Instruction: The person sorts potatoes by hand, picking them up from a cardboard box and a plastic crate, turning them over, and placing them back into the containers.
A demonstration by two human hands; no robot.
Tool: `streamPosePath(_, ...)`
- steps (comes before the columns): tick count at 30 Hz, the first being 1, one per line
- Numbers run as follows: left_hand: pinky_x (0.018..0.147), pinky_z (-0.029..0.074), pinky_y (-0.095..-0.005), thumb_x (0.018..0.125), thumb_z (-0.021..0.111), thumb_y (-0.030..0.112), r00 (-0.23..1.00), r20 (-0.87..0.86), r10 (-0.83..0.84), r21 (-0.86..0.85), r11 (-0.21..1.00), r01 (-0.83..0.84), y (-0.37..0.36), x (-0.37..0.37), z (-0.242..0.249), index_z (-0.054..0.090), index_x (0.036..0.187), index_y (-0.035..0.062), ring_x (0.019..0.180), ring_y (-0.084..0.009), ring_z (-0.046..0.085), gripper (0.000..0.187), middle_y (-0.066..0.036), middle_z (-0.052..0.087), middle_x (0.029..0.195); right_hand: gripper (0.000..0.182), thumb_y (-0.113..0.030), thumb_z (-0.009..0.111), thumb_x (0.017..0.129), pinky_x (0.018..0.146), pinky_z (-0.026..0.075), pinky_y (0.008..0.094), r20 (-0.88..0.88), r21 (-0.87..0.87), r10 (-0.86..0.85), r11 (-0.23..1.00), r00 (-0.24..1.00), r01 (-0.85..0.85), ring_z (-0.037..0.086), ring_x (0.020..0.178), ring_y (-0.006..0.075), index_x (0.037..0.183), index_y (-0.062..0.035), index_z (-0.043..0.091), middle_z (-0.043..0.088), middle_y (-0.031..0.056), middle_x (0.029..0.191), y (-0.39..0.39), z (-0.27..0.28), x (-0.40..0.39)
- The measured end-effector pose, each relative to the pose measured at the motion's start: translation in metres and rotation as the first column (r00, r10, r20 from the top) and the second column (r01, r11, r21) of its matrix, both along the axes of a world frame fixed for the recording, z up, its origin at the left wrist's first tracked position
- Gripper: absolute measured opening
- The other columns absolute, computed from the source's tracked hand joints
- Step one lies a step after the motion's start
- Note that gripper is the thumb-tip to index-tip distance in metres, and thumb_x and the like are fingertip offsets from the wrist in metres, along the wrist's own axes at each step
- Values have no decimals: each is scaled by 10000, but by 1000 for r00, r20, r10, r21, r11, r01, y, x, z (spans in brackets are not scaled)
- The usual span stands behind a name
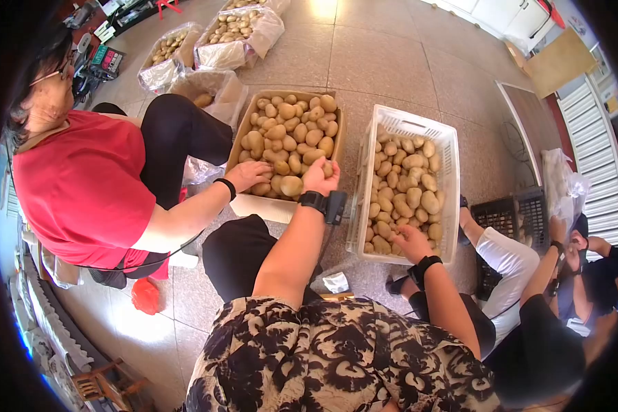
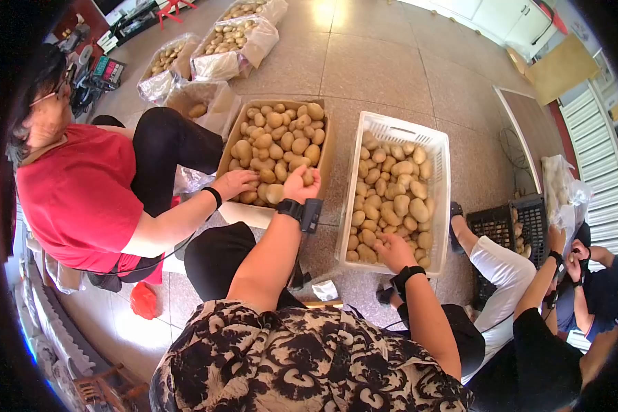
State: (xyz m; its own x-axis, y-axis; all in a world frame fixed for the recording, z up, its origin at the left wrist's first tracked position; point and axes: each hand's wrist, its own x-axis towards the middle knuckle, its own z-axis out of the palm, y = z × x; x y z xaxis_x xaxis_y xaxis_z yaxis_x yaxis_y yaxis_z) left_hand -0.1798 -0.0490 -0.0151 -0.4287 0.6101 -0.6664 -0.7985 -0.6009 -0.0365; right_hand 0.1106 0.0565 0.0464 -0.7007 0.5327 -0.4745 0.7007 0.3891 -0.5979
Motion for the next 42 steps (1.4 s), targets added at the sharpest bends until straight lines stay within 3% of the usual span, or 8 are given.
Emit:
streamPosePath(6, 839, 515, -339, 904, 481, 104, 948, -60, 311, -99, 944, -316, -15, -18, 35, 355, 1236, 3, 1003, -270, 485, 369, -127, 399, 1226, 427, -284, 622, 783, 832, 442, 348, 12, 20, 19, 1000, 1000, -19, 569, 966, 300, 1085, 12, 569, 586, 198, 1053, 2, -3, 3)
streamPosePath(9, 853, 511, -332, 911, 471, 115, 936, -116, 331, 53, 943, -327, -19, -35, 7, 374, 1222, -2, 1007, -262, 495, 345, -114, 418, 1214, 430, -284, 621, 783, 844, 438, 355, 29, -1, 26, 1000, 999, -26, 560, 986, 313, 1086, 15, 566, 582, 205, 1064, 2, 2, 0)
streamPosePath(13, 842, 515, -333, 916, 470, 134, 936, -142, 321, -3, 946, -325, -23, -37, 1, 430, 1167, 1, 963, -227, 527, 287, -106, 490, 1132, 432, -287, 616, 784, 855, 434, 361, -23, 48, 56, 997, 998, -55, 552, 1000, 323, 1088, 16, 565, 577, 211, 1072, 4, -18, 6)
streamPosePath(15, 838, 517, -330, 916, 470, 140, 935, -146, 322, -24, 944, -329, -25, -39, -7, 435, 1167, 12, 956, -222, 533, 284, -99, 506, 1106, 393, -265, 621, 784, 729, 477, 321, -61, 115, 89, 990, 994, -81, 605, 813, 242, 1071, -1, 571, 623, 151, 949, 2, -22, 7)
streamPosePath(18, 827, 521, -328, 917, 471, 147, 936, -142, 323, -71, 939, -335, -27, -42, -23, 449, 1159, 31, 942, -216, 543, 270, -88, 533, 1065, 442, -291, 609, 786, 858, 434, 368, -5, -15, 48, 999, 999, -48, 552, 997, 330, 1096, 19, 557, 573, 223, 1067, 2, -13, 5)
streamPosePath(26, 804, 524, -335, 924, 452, 140, 930, -77, 359, -72, 928, -364, -22, -43, -28, 468, 1101, 26, 935, -223, 552, 212, -102, 541, 1054, 428, -291, 610, 779, 831, 444, 372, -29, 7, 53, 999, 998, -53, 562, 966, 333, 1078, 12, 564, 586, 223, 1026, 1, -12, 2)
streamPosePath(35, 850, 505, -387, 900, 458, 77, 996, 12, 91, -27, 996, -91, 11, -2, 5, 456, 1103, -47, 1039, -311, 533, 238, -158, 526, 1125, 412, -291, 606, 772, 827, 442, 379, -37, 30, 39, 999, 999, -38, 564, 944, 347, 1048, 14, 578, 598, 231, 973, 8, 2, -11)
streamPosePath(42, 908, 429, -414, 892, 443, 101, 893, -83, -442, -31, 897, 441, 37, 75, 42, 486, 1090, -7, 1093, -314, 489, 230, -127, 521, 1168, 408, -231, 627, 761, 868, 419, 372, -64, 106, 55, 993, 996, -48, 531, 1009, 337, 1070, 26, 555, 571, 220, 1042, 16, 7, -20)
